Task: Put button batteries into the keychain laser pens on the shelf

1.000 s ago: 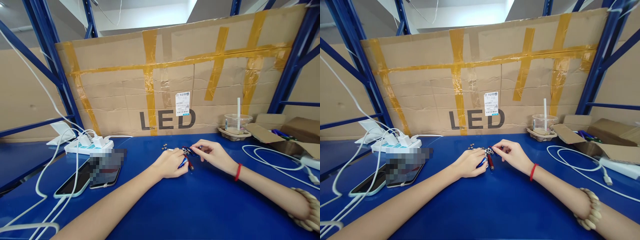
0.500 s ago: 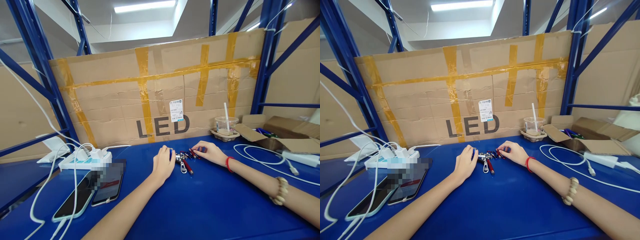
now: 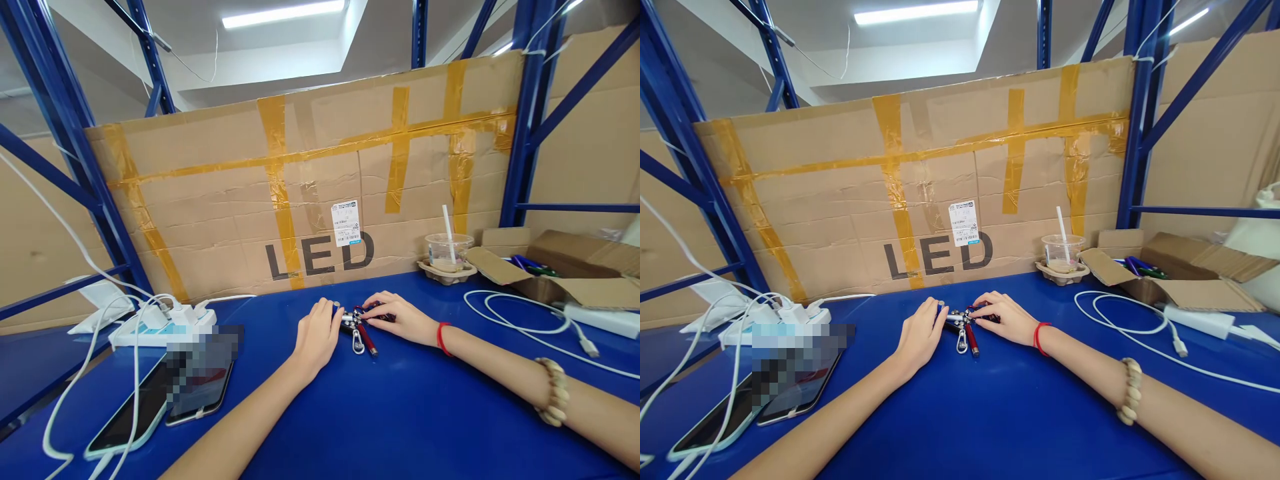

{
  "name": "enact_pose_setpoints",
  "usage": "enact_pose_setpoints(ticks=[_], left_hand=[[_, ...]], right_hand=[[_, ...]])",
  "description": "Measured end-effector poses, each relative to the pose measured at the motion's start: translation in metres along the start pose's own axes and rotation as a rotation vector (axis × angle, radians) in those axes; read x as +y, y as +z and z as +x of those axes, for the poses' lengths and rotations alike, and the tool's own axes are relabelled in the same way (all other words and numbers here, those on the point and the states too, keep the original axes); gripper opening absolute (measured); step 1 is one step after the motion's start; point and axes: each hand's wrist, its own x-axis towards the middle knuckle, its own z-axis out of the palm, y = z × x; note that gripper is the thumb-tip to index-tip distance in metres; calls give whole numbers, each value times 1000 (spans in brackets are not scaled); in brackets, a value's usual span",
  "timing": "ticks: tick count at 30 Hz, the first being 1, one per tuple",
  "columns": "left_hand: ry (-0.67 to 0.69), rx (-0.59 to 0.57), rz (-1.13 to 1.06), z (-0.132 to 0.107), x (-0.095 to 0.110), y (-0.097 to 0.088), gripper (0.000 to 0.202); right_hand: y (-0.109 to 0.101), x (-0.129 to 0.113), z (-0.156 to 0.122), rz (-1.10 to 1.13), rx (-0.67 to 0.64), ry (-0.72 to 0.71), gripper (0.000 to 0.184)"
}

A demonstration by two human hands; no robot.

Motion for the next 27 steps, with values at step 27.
enact_pose_setpoints(ticks=[27], left_hand=[[403,-225,53,0,11,-2,24]], right_hand=[[-14,-39,-12,350,345,-61,16]])
